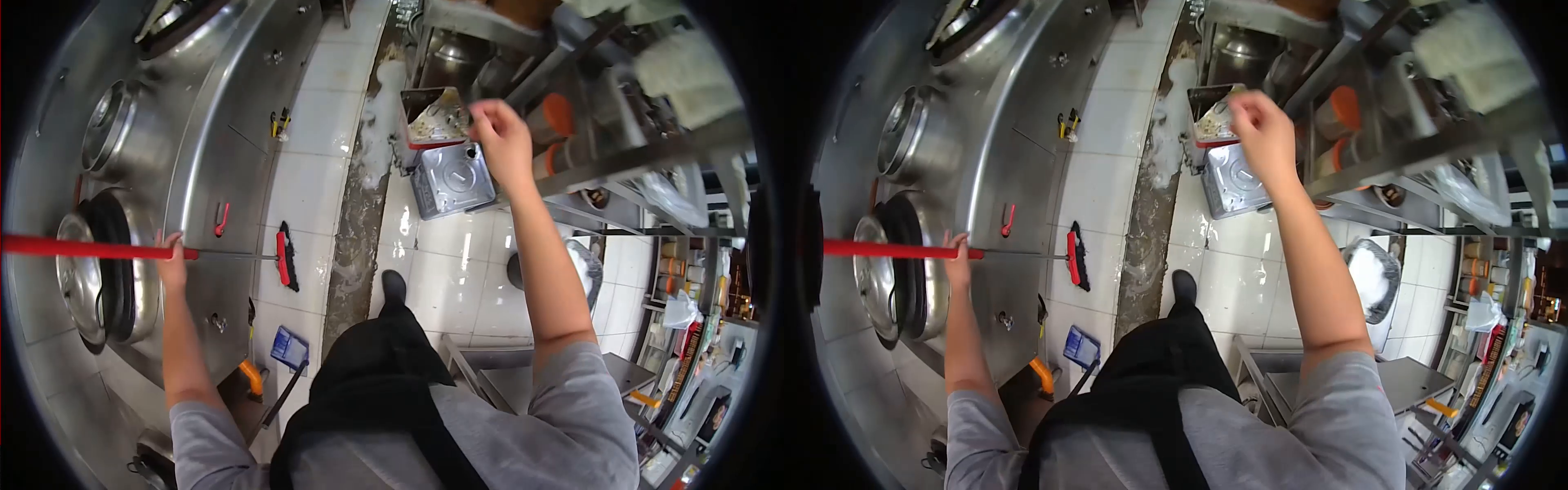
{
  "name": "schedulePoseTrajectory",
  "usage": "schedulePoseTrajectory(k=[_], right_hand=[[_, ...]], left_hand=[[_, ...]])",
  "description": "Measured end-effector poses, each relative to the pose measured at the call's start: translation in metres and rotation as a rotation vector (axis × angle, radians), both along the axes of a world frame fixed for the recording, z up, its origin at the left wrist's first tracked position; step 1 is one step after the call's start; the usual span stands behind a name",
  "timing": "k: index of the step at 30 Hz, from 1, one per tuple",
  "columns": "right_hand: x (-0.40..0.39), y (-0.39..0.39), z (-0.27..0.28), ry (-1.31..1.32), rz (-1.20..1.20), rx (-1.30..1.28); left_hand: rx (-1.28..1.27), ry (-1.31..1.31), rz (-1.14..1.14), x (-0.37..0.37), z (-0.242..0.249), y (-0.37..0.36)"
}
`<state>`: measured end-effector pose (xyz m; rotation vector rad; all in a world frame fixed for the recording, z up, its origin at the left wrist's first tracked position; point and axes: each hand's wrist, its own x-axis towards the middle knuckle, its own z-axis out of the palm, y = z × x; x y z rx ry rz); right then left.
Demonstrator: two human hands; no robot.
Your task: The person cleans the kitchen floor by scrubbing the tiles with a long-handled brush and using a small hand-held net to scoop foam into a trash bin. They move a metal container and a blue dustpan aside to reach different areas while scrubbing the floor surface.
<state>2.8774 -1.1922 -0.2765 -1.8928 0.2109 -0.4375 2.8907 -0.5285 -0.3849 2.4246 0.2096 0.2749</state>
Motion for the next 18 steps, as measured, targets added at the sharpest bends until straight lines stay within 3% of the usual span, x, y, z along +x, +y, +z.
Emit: schedulePoseTrajectory(k=[1,2,4,6,8,9,10,12,17,18], right_hand=[[0.019,-0.039,-0.094,0.058,-0.085,-0.001],[0.021,-0.065,-0.166,0.240,-0.193,-0.160],[0.007,-0.115,-0.323,0.619,-0.096,-0.387],[0.003,-0.124,-0.411,0.803,-0.008,-0.485],[0.009,-0.118,-0.462,0.875,0.156,-0.711],[0.012,-0.117,-0.484,0.869,0.079,-0.651],[0.027,-0.112,-0.494,1.041,0.009,-0.626],[0.040,-0.093,-0.480,1.113,-0.043,-0.811],[0.067,-0.099,-0.480,1.170,-0.036,-0.947],[0.066,-0.108,-0.477,1.174,0.073,-0.969]], left_hand=[[0.083,0.066,-0.058,0.012,-0.007,0.020],[0.383,0.170,-0.138,0.021,-0.007,0.027],[0.389,0.162,-0.222,0.025,0.002,0.000],[0.527,0.107,-0.268,0.030,-0.003,-0.011],[0.652,0.070,-0.285,0.030,-0.010,-0.011],[0.660,0.079,-0.285,0.032,-0.012,-0.012],[0.670,0.090,-0.286,0.032,-0.011,-0.014],[0.697,0.092,-0.295,0.033,-0.014,-0.011],[0.691,0.067,-0.289,0.038,-0.020,-0.007],[0.684,0.073,-0.290,0.037,-0.019,-0.009]])
